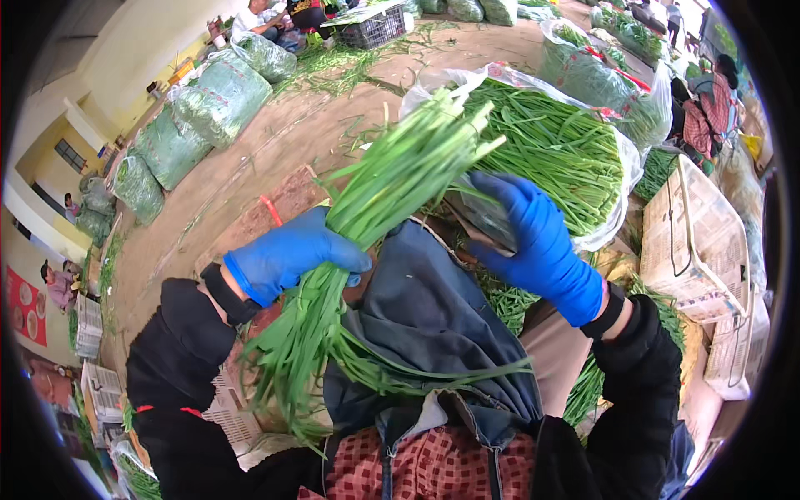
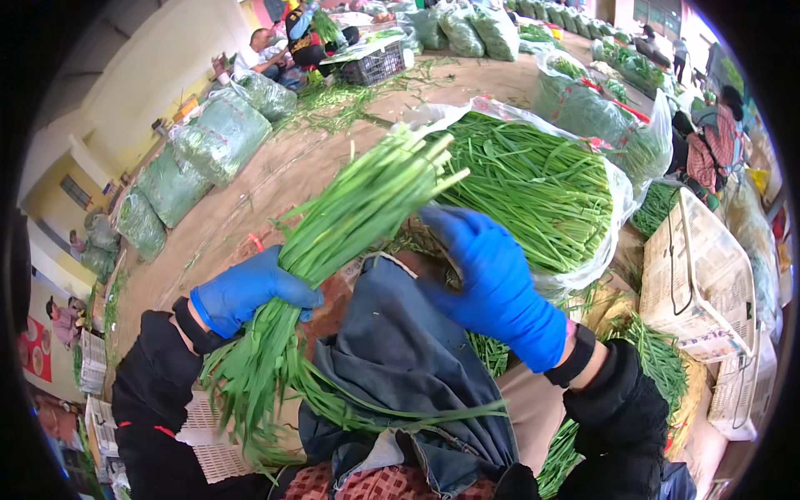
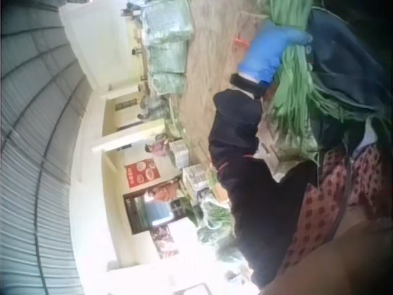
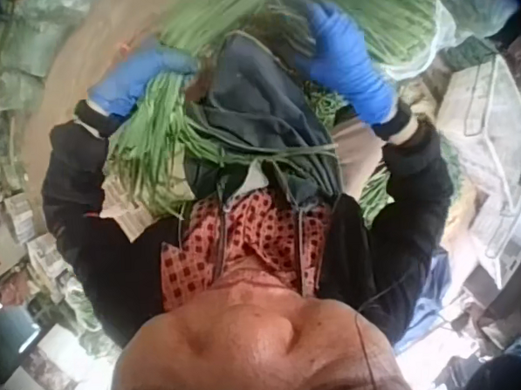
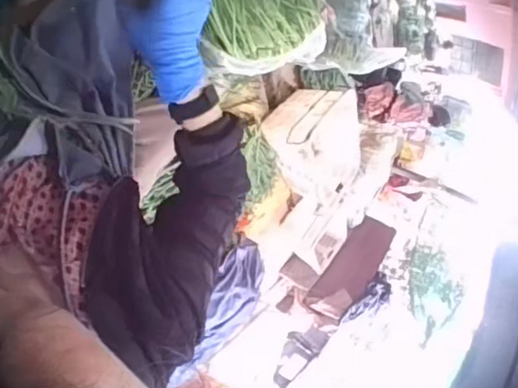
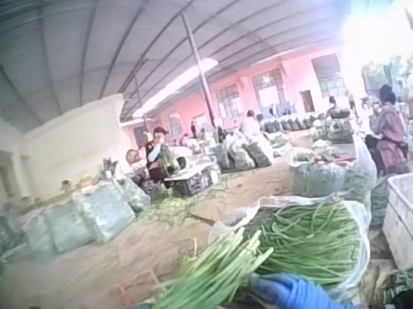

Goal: Sorting, bundle-aligning, and trimming the ends of green chives in an agricultural processing area.

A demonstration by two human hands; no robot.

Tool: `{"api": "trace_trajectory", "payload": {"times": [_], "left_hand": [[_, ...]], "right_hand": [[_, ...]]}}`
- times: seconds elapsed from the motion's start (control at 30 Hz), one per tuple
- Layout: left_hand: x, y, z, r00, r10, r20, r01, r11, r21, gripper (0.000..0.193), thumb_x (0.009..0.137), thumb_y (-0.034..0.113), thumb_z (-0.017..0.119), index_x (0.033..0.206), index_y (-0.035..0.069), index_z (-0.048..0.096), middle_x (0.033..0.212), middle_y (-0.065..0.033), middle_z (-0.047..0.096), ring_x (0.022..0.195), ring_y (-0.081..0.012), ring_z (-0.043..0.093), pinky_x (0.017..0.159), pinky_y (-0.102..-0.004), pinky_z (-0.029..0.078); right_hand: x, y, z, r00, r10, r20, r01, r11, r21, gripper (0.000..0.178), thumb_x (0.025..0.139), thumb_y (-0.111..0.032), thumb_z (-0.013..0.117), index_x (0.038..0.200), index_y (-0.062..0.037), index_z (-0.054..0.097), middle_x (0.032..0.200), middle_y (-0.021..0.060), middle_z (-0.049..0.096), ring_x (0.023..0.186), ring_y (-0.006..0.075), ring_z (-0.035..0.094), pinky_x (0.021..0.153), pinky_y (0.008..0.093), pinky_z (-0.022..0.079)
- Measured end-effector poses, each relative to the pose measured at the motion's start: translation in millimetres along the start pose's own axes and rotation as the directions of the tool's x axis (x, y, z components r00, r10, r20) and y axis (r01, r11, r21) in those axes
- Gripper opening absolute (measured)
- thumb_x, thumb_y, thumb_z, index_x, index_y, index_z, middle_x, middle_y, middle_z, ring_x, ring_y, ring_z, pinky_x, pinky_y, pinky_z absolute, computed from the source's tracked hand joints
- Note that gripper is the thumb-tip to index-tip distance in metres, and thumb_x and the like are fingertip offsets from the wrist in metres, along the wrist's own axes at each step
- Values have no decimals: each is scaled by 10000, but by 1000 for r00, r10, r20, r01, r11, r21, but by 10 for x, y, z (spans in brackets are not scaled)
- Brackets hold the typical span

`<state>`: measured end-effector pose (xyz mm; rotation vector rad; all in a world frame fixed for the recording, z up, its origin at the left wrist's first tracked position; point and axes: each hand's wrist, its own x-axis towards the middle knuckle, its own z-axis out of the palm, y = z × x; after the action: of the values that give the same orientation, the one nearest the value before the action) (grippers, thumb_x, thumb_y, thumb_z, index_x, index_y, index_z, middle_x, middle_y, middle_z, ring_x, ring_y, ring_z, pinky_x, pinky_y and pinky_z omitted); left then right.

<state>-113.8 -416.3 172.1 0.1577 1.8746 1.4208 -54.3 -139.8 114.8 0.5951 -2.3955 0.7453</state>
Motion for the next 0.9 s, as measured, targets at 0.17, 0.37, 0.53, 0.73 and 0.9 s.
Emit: {"api": "trace_trajectory", "payload": {"times": [0.17, 0.37, 0.53, 0.73, 0.9], "left_hand": [[116, -106, 220, 969, 99, 228, -195, 871, 450, 219, 750, 122, 678, 941, 23, 636, 778, -40, 623, 714, -111, 607, 628, -248, 492], [195, 4, 150, 922, -92, 377, 138, 986, -98, 527, 914, 338, 551, 1275, -37, 472, 1187, -156, 595, 1025, -207, 610, 905, -342, 483], [-96, -196, -431, 958, 201, 204, -81, 874, -478, 607, 955, 408, 412, 1307, -86, 400, 1193, -227, 570, 1065, -304, 590, 941, -402, 469], [538, -718, -499, 959, 277, 61, -206, 827, -523, 600, 987, 403, 346, 1323, -93, 381, 1264, -254, 518, 1158, -359, 536, 970, -431, 453], [473, -834, -353, 890, 414, -191, -444, 882, -156, 423, 968, 197, 449, 1315, -46, 437, 1273, -162, 544, 1139, -255, 554, 949, -322, 465]], "right_hand": [[330, -458, 413, 879, -474, 52, 461, 817, -346, 668, 750, -147, 588, 1382, -108, 376, 1127, 125, 562, 1054, 302, 549, 885, 408, 444], [249, -11, 363, 944, -215, 250, 240, 968, -74, 440, 704, -213, 660, 1120, -98, 574, 697, 118, 612, 647, 345, 616, 561, 438, 479], [388, 257, 35, 979, 19, 203, -52, 986, 161, 456, 616, -250, 736, 1043, -131, 630, 856, 164, 660, 785, 361, 635, 705, 403, 513], [256, 590, 2, 897, 256, 360, -395, 830, 394, 401, 665, -148, 757, 1033, -45, 637, 901, 85, 691, 810, 133, 610, 789, 305, 490], [364, 398, -36, 869, 230, 438, -438, 769, 466, 385, 664, -56, 745, 1032, -22, 636, 929, 49, 686, 843, 94, 567, 807, 283, 479]]}}
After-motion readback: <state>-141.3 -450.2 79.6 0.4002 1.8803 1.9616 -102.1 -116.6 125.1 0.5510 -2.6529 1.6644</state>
